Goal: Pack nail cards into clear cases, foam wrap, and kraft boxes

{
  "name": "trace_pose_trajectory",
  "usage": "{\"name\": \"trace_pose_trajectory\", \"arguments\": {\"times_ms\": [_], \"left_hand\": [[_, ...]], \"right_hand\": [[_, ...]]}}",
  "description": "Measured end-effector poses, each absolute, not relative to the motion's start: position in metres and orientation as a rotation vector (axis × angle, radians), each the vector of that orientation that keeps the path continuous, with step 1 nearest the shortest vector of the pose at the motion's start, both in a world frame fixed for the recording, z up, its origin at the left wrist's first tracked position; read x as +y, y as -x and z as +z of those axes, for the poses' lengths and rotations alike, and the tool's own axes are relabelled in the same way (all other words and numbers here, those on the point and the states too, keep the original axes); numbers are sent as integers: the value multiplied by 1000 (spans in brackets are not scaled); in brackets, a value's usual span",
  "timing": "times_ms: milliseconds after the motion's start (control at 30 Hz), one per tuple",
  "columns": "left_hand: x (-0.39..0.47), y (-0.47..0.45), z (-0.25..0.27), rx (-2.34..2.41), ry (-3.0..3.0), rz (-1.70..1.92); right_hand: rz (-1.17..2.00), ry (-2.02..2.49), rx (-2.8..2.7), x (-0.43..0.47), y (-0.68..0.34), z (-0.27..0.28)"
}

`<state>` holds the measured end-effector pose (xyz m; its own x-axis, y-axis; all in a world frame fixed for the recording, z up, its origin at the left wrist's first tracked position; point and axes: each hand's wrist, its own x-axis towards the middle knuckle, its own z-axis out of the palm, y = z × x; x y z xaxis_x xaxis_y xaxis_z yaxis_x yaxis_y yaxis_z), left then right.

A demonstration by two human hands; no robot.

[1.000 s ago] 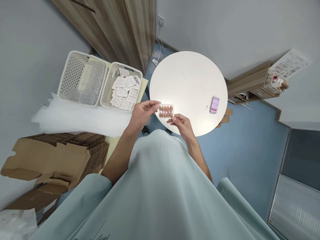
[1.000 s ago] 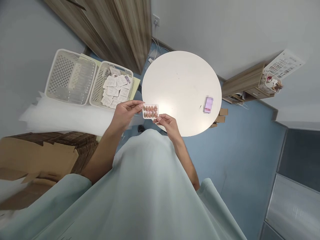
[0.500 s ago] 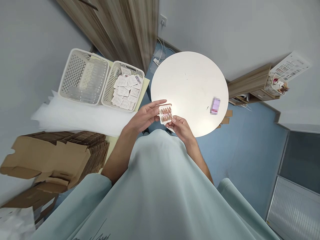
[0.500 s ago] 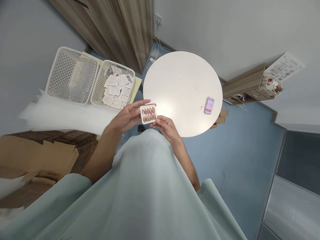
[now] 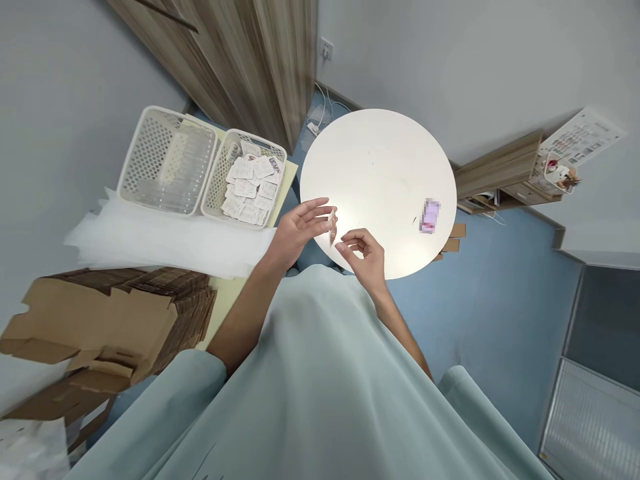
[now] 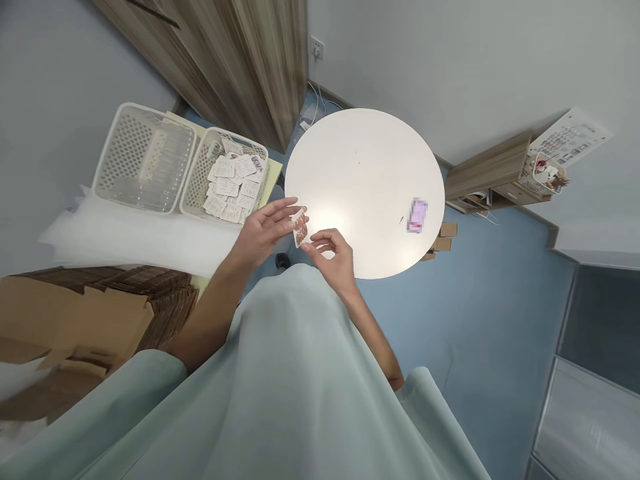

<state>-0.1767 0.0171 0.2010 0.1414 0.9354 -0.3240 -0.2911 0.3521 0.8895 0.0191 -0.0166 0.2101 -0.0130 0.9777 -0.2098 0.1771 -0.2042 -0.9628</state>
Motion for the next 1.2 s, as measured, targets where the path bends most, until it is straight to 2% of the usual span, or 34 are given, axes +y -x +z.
{"name": "trace_pose_trajectory", "arguments": {"times_ms": [300,367,533,600,900,1200], "left_hand": [[15,161,194,1161,-852,1091],[15,162,193,1192,-848,1118],[14,170,193,1247,-797,1096],[12,173,195,1248,-795,1083],[8,178,197,1320,-849,1069],[-2,189,201,1251,-861,979]], "right_hand": [[853,1548,-1530,-20,-16,212],[902,1569,-1447,-18,-21,213],[1353,1598,-1105,-12,-31,211],[1441,1595,-1039,-11,-32,208],[1512,1436,-1083,-9,-34,199],[1538,1464,-1027,3,-43,204]]}}
